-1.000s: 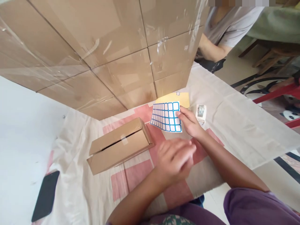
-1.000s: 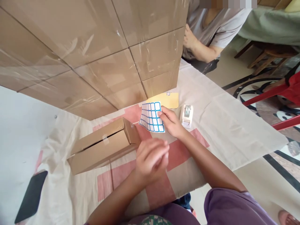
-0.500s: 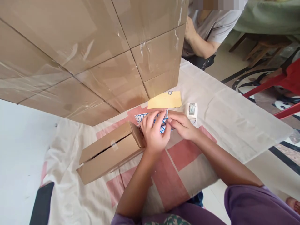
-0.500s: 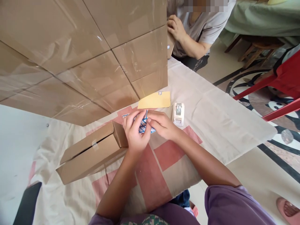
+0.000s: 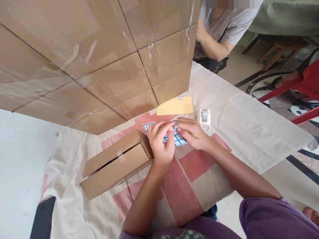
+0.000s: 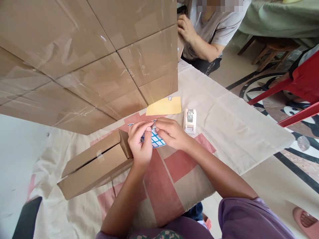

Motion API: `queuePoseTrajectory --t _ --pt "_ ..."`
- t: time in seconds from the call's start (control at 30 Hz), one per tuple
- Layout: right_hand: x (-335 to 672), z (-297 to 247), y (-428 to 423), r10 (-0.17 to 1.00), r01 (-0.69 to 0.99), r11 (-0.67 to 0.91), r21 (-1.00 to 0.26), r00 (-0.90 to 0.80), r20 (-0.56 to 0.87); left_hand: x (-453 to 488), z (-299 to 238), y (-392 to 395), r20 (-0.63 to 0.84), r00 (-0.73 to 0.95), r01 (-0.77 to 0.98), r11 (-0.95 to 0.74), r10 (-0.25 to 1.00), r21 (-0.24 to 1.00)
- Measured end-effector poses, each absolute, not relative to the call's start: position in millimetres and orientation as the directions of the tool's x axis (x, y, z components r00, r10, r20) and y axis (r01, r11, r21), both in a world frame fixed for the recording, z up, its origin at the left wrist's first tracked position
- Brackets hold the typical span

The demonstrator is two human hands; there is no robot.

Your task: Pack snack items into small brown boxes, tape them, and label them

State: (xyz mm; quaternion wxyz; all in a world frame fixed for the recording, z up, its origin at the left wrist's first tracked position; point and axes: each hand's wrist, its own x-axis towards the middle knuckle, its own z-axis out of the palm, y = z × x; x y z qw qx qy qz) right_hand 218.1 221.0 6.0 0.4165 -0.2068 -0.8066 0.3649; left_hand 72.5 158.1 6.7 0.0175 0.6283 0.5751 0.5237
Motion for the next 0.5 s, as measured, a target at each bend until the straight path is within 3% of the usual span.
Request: queuePoseTrajectory --t 0.1,0.23,0.37,0.5 --pt "220.7 4.6 229.1 0.700 0.101 0.595 -0.797 -0.552 0.453 70.0 15.3 158.9 0.637 -0.341 0.603 -0.358 0.691 0.712" --pt "226.0 10.6 240.7 0.763 0.201 0.528 -0.825 -0.538 0.358 68.8 22.8 159.8 0.671 -0.263 0.702 -0.340 0.693 0.626" --pt "226.8 19.1 239.9 0.669 0.083 0.578 -0.812 -0.618 0.413 70.5 20.3 161.0 0.659 -0.162 0.813 -0.280 0.734 0.511" --pt "224.3 20.7 231.8 0.605 0.011 0.601 -0.799 -0.659 0.447 70.1 17.7 161.3 0.690 -0.140 0.791 -0.339 0.710 0.509"
